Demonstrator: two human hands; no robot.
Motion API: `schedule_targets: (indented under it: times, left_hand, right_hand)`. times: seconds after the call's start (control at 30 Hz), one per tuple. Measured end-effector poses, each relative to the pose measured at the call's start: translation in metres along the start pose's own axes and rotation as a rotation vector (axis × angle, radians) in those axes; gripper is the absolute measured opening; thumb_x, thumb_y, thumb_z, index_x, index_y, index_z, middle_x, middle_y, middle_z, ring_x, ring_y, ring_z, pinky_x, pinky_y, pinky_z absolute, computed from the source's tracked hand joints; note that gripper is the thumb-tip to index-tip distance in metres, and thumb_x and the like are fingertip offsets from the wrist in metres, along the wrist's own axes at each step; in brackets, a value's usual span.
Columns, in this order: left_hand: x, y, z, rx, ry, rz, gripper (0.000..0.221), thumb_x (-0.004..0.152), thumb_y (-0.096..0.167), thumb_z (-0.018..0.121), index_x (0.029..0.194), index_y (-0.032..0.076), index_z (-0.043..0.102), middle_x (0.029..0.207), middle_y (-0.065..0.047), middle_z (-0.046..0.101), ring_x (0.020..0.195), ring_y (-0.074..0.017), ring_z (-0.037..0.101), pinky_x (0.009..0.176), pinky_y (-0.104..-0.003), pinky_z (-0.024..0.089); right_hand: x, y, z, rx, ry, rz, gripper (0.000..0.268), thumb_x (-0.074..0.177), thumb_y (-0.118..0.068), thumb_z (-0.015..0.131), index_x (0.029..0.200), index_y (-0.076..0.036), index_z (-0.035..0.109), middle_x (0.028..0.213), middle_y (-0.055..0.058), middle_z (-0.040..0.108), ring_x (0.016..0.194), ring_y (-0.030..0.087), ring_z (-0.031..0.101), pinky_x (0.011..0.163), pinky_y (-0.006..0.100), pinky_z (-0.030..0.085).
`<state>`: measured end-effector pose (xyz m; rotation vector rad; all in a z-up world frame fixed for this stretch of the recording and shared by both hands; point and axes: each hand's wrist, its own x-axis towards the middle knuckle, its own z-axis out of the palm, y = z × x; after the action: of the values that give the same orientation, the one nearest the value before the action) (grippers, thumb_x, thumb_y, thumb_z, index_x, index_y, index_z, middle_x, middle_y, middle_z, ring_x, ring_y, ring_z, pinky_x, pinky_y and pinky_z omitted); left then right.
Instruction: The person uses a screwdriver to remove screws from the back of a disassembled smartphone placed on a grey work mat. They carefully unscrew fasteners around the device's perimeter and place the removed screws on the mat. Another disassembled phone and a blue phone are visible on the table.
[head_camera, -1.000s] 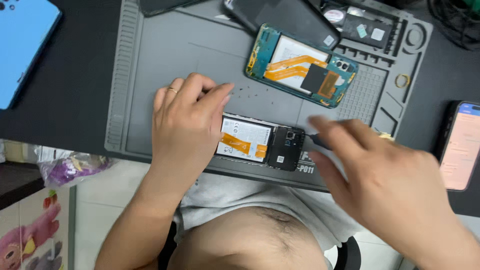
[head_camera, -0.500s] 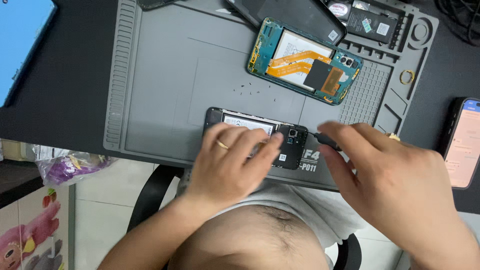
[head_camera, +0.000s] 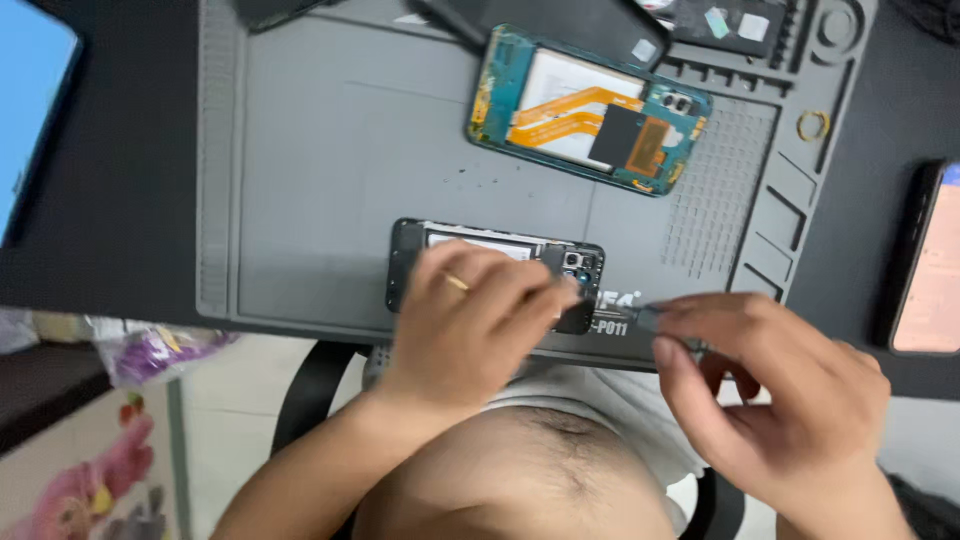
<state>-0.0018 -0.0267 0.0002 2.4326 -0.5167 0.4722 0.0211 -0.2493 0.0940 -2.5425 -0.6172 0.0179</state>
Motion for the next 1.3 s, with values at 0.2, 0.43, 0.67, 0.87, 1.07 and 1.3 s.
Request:
schedule_targets:
  times: [0.2, 0.43, 0.67, 0.87, 1.07, 1.3]
  left_hand:
    - [0.007, -0.019, -0.022, 0.158, -0.101, -0.042, 0.021, 0.106, 0.041, 0.08, 0.119, 0.025, 0.075, 0.116, 0.005, 0.068, 0.094, -0.0243, 0.07, 0.089, -0.049, 0.049]
    - [0.01, -0.004, -0.006, 0.03, -0.14, 0.063, 0.005, 0.107, 0.023, 0.079, 0.11, 0.022, 0.075, 0.101, 0.008, 0.068, 0.086, -0.0195, 0.062, 0.09, -0.04, 0.045]
    - [0.015, -0.007, -0.013, 0.008, -0.157, 0.09, 0.018, 0.106, 0.036, 0.08, 0.109, 0.019, 0.074, 0.102, 0.006, 0.069, 0.091, -0.019, 0.066, 0.091, -0.04, 0.044]
    - [0.007, -0.03, -0.02, 0.07, -0.221, -0.017, 0.009, 0.106, 0.018, 0.071, 0.107, 0.026, 0.074, 0.108, 0.008, 0.068, 0.092, -0.0237, 0.067, 0.09, -0.045, 0.045]
    - [0.02, -0.054, -0.046, 0.296, -0.131, -0.235, 0.007, 0.106, 0.019, 0.08, 0.112, 0.021, 0.084, 0.112, 0.001, 0.073, 0.094, -0.0295, 0.064, 0.083, -0.046, 0.045]
    - [0.023, -0.061, -0.045, 0.291, -0.046, -0.299, 0.008, 0.104, 0.011, 0.088, 0.108, 0.018, 0.086, 0.111, 0.003, 0.07, 0.095, -0.0279, 0.063, 0.084, -0.043, 0.047]
  right_hand:
    - [-0.006, 0.011, 0.01, 0.044, 0.016, -0.005, 0.006, 0.099, -0.008, 0.071, 0.098, -0.013, 0.071, 0.091, -0.004, 0.076, 0.057, 0.009, 0.055, 0.052, 0.022, 0.037]
    - [0.0, 0.014, 0.007, 0.167, 0.036, -0.103, 0.005, 0.1, -0.014, 0.068, 0.1, -0.01, 0.072, 0.091, 0.0, 0.075, 0.049, 0.009, 0.05, 0.046, 0.021, 0.038]
    - [-0.002, 0.018, 0.013, 0.181, 0.039, -0.069, 0.003, 0.096, -0.011, 0.072, 0.094, -0.009, 0.073, 0.088, 0.0, 0.076, 0.054, 0.01, 0.058, 0.048, 0.021, 0.04]
    - [-0.004, 0.021, 0.015, 0.121, 0.039, -0.02, 0.009, 0.096, -0.005, 0.072, 0.09, -0.011, 0.071, 0.086, -0.002, 0.075, 0.053, 0.009, 0.056, 0.051, 0.022, 0.039]
    - [-0.011, 0.028, 0.022, -0.039, -0.005, 0.036, 0.017, 0.096, -0.002, 0.073, 0.091, -0.017, 0.069, 0.084, -0.009, 0.07, 0.053, 0.007, 0.049, 0.051, 0.025, 0.035]
    - [-0.012, 0.026, 0.022, -0.127, -0.019, 0.034, 0.017, 0.098, -0.001, 0.074, 0.093, -0.017, 0.07, 0.086, -0.009, 0.069, 0.055, 0.008, 0.05, 0.052, 0.027, 0.034]
